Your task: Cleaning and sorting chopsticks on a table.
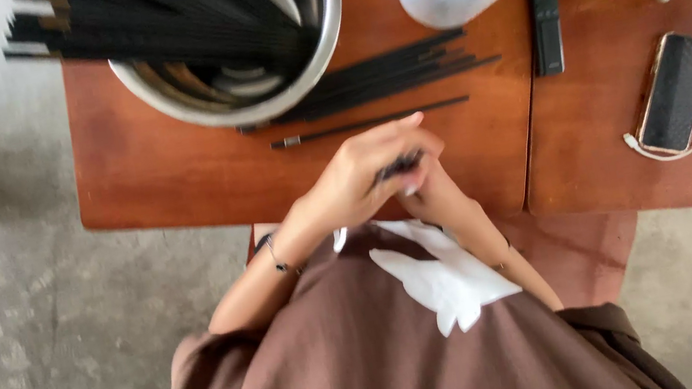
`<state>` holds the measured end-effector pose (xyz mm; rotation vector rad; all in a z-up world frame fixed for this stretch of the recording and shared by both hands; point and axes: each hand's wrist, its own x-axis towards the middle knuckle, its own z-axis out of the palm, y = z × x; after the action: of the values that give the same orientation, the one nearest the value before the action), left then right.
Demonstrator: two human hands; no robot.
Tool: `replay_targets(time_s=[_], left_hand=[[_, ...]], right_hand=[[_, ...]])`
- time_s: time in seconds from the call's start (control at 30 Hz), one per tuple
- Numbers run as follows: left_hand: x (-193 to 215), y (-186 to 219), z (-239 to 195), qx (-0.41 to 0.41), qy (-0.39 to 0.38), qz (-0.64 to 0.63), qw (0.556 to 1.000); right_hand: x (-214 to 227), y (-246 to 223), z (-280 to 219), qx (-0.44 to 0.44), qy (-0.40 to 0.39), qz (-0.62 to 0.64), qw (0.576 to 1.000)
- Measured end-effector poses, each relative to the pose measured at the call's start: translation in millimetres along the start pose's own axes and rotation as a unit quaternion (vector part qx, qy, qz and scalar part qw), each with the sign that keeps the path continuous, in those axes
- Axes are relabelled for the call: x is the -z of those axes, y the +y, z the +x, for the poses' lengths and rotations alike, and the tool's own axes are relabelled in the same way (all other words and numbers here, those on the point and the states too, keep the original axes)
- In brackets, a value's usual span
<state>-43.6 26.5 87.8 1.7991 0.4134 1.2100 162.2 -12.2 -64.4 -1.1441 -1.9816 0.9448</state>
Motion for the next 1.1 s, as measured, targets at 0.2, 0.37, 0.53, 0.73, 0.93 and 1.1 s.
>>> replay_targets(time_s=[0.2, 0.37, 0.53, 0.73, 0.93, 1.1], left_hand=[[9.7, 7.8, -13.1, 0.089, 0.037, -0.225, 0.97], [-0.6, -6.2, -17.8, -0.035, -0.032, -0.245, 0.968], [8.2, 18.9, -27.3, -0.062, -0.008, -0.229, 0.971], [25.7, 44.9, -34.5, -0.127, -0.049, -0.177, 0.975], [13.8, 31.7, -21.8, -0.054, -0.009, -0.199, 0.978], [33.6, 45.1, -38.8, -0.062, -0.014, -0.154, 0.986]], right_hand=[[-17.6, -13.7, 11.1, -0.001, 0.051, 0.119, 0.992], [23.8, -63.1, 6.5, -0.019, -0.061, 0.204, 0.977], [10.8, -102.1, 28.9, -0.104, -0.094, 0.156, 0.978], [-11.1, -49.1, 24.1, 0.041, -0.128, 0.104, 0.985], [-9.9, -93.8, 31.5, -0.043, -0.127, 0.202, 0.97], [-33.5, -37.7, 35.4, 0.02, -0.14, 0.159, 0.977]])
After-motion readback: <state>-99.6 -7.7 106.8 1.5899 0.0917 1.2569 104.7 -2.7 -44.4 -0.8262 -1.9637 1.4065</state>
